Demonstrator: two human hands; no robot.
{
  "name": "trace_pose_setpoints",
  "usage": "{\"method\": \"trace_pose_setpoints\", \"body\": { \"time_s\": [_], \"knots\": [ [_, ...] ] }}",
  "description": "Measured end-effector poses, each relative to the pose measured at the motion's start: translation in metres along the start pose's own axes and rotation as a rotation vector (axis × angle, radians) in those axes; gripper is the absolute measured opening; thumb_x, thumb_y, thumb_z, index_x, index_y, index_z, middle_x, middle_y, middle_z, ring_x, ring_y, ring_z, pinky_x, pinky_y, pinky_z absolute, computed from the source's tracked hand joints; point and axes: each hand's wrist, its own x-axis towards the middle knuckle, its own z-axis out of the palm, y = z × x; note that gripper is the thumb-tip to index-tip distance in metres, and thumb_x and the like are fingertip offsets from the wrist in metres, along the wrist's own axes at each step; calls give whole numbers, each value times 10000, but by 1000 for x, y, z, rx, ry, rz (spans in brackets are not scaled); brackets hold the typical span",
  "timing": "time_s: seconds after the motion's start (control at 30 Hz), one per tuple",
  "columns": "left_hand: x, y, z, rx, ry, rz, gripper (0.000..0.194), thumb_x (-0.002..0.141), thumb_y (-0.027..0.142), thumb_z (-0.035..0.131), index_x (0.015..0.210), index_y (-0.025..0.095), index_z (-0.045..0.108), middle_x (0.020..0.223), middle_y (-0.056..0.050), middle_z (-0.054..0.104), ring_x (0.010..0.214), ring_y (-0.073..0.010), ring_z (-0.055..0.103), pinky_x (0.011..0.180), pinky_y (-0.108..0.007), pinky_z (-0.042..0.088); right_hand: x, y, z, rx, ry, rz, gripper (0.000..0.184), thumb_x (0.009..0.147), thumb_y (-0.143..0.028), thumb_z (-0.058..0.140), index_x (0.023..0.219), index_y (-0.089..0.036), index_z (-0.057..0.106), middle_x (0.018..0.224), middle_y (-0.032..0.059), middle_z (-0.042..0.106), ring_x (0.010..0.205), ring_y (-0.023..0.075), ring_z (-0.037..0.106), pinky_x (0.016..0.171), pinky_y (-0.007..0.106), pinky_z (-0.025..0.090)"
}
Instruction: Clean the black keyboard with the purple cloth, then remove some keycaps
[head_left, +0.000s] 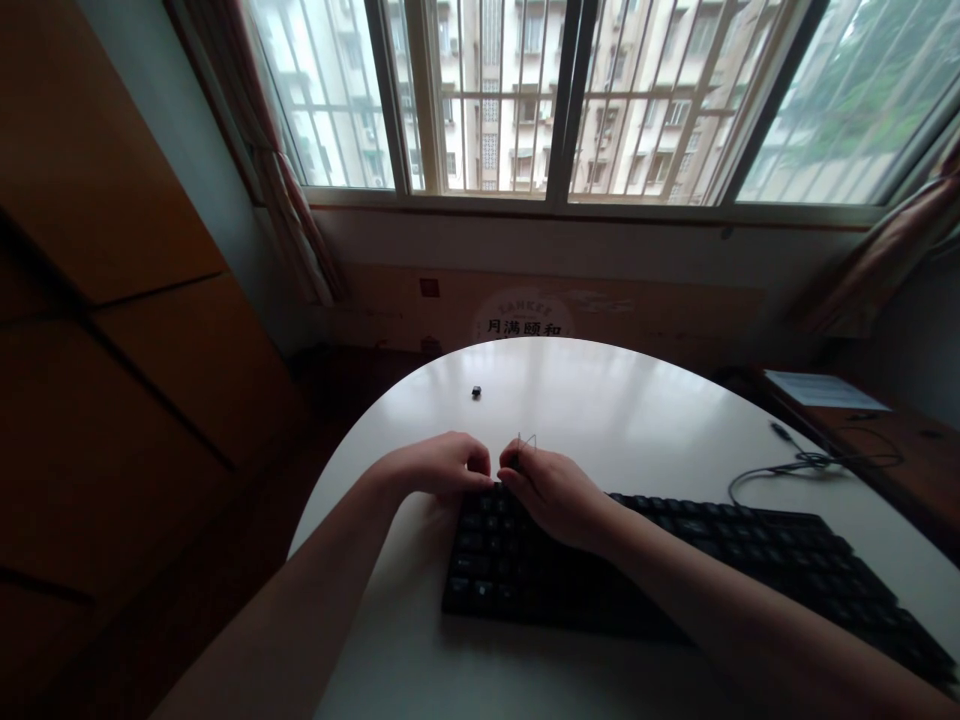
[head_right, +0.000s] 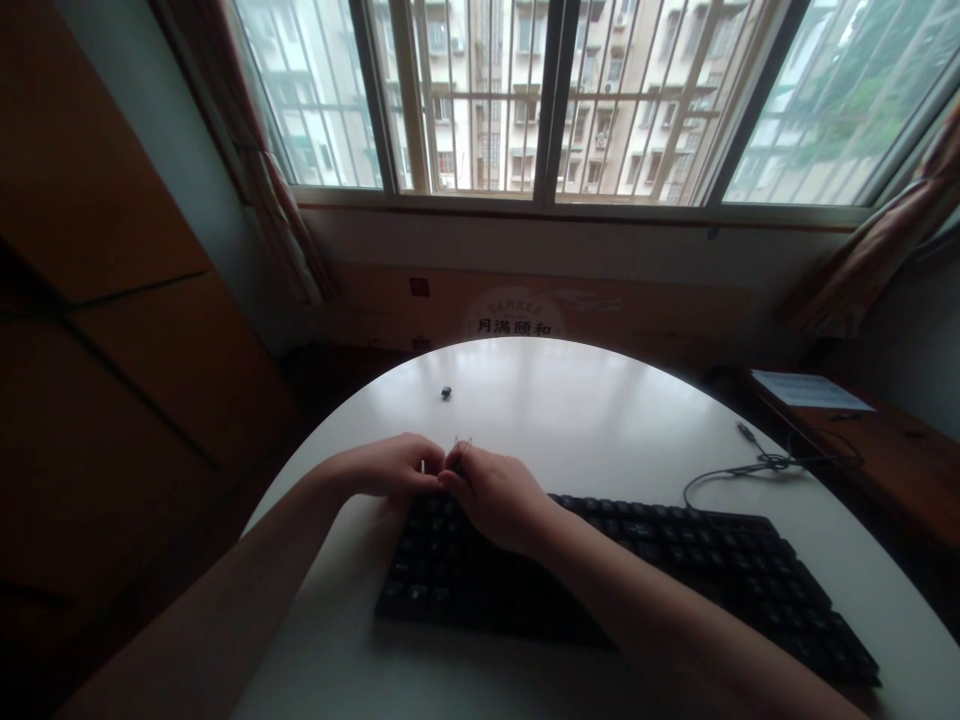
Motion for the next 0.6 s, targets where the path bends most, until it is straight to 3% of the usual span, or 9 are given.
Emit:
{"method": "trace_pose_setpoints", "body": {
  "time_s": [0.13, 0.3, 0.6],
  "knots": [
    [-1, 0, 1, 22, 15, 26, 290, 747, 460, 668, 800, 175, 686, 540, 7, 591, 462, -146, 560, 416, -211, 367, 0, -2, 1, -61, -12, -33, 146, 964, -345, 477, 962, -244, 582, 836, 45, 669, 706, 206, 590, 653, 301, 393],
    [0, 0, 0, 62, -8, 12, 293, 764, 448, 625, 852, 174, 683, 589, 5, 609, 493, -148, 569, 442, -217, 391, -1, 2, 1, -27, -24, 23, 164, 984, -339, 415, 990, -226, 532, 832, 48, 649, 728, 202, 589, 692, 312, 412],
    [4, -5, 0, 73, -27, 23, 310, 776, 459, 605, 873, 175, 684, 635, 2, 613, 535, -148, 581, 464, -216, 412, -5, 5, 2, 29, 35, 3, 160, 983, -339, 395, 987, -218, 500, 791, 28, 599, 666, 176, 536, 672, 300, 413]
  ]
}}
